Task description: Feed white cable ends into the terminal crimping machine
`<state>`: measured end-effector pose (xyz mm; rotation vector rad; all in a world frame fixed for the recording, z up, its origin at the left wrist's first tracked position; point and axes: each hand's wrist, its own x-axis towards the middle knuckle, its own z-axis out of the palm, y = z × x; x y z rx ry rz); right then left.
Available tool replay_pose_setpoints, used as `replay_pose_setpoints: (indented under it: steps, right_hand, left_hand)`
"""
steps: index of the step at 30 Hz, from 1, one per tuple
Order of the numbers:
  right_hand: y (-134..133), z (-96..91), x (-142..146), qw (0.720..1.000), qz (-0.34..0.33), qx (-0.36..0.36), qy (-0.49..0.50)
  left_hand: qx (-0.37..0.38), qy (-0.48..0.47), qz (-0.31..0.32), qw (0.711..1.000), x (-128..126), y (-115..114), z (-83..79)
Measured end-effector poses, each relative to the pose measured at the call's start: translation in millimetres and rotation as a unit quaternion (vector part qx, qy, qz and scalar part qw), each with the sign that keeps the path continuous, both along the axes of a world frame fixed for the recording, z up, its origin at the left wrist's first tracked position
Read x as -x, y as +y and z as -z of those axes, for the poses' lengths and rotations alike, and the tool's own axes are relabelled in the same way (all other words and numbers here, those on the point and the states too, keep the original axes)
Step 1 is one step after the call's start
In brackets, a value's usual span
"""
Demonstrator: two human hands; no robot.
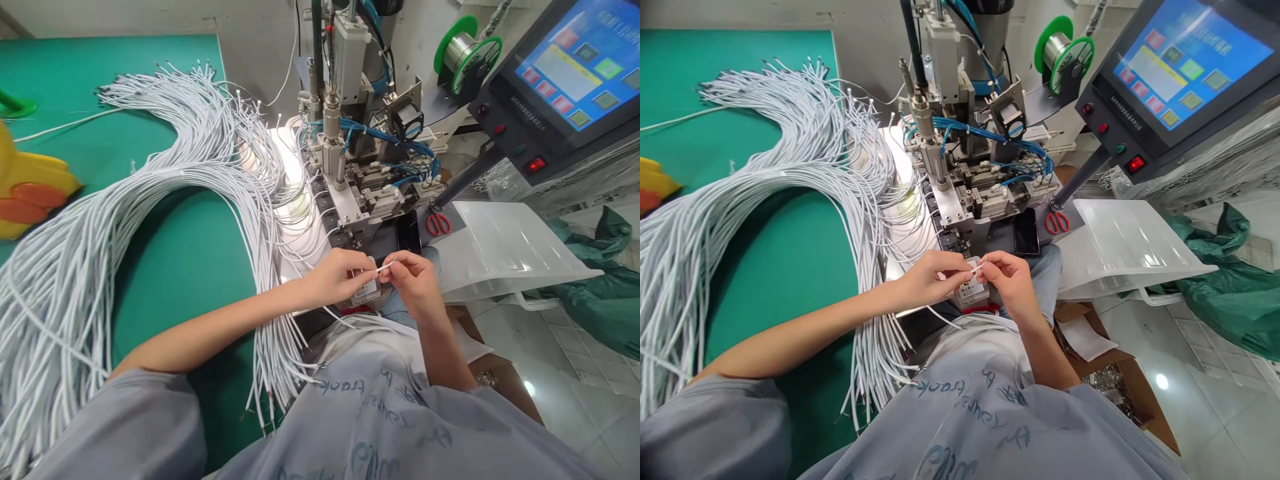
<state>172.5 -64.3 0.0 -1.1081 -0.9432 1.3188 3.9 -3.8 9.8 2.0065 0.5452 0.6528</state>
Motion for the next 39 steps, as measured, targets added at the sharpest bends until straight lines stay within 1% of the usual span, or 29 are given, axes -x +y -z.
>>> replay_pose_setpoints:
  steps: [5,8,9,10,12,14,15,17,19,22,24,25,26,28,30,31,32,33,34,35,36,37,39]
  right_hand:
    - [4,3.0,8,0.993,0.048,-0.058,-0.086]
    - [6,3.4,8,0.989,0.054,-0.072,-0.117]
    - [7,2.8,6,0.987,0.049,-0.072,-0.133]
    - [7,1.9,4,0.984,0.041,-0.070,-0.155]
    - [9,-0.7,-2,0.975,0.017,-0.058,-0.215]
    - [11,-2.9,-8,0.959,-0.016,-0.038,-0.282]
    - [12,-3.2,-9,0.951,-0.031,-0.029,-0.307]
    - [13,-1.6,-10,0.944,-0.042,-0.019,-0.326]
    - [14,3.1,-7,0.950,-0.025,-0.027,-0.311]
    - [13,12.2,1,0.961,0.023,-0.048,-0.272]
    - [11,16.3,7,0.958,0.059,-0.062,-0.272]
    - [9,17.3,10,0.952,0.078,-0.073,-0.288]
    - [8,17.5,13,0.940,0.095,-0.089,-0.314]
    - [6,16.2,16,0.908,0.113,-0.126,-0.383]
    - [6,13.8,15,0.883,0.100,-0.143,-0.437]
    - [7,12.8,13,0.880,0.086,-0.137,-0.447]
    - [9,12.1,11,0.885,0.067,-0.122,-0.443]
    - [11,11.9,9,0.897,0.045,-0.099,-0.428]
    - [14,12.1,6,0.911,0.022,-0.075,-0.405]
    - [16,12.8,3,0.924,0.002,-0.055,-0.378]
    - [18,13.9,1,0.935,-0.013,-0.043,-0.352]
    - [19,15.4,0,0.942,-0.020,-0.041,-0.332]
    - [20,19.3,1,0.950,-0.001,-0.059,-0.308]
  left_hand:
    - [0.037,-0.034,-0.037,0.998,-4,-3,2.3]
    - [0.068,-0.034,-0.045,0.996,-5,-4,5.5]
    - [0.057,-0.032,-0.043,0.997,-5,-3,7.2]
    - [0.030,-0.028,-0.040,0.998,-5,-2,9.1]
    - [-0.056,-0.005,-0.036,0.998,-3,1,13.4]
    - [-0.132,0.036,-0.035,0.990,-1,3,17.3]
    - [-0.151,0.057,-0.035,0.986,0,4,18.8]
    - [-0.155,0.078,-0.042,0.984,0,5,20.6]
    - [-0.134,0.068,-0.054,0.987,-1,4,21.0]
    - [-0.094,0.046,-0.068,0.992,-3,3,20.9]
    - [-0.088,0.050,-0.068,0.993,-4,2,20.9]
    - [-0.100,0.059,-0.068,0.991,-4,1,20.8]
    - [-0.128,0.075,-0.069,0.987,-3,1,20.5]
    - [-0.223,0.123,-0.063,0.965,-1,2,19.2]
    - [-0.335,0.180,-0.039,0.924,2,4,17.0]
    - [-0.380,0.205,-0.024,0.902,3,5,16.0]
    - [-0.412,0.223,-0.010,0.884,4,7,15.3]
    - [-0.429,0.232,0.002,0.873,5,9,15.2]
    - [-0.432,0.233,0.007,0.871,6,10,15.6]
    - [-0.423,0.227,0.004,0.877,6,11,16.7]
    - [-0.400,0.215,-0.006,0.891,5,12,18.3]
    - [-0.364,0.198,-0.022,0.910,4,11,20.2]
    - [-0.265,0.153,-0.058,0.950,2,9,24.1]
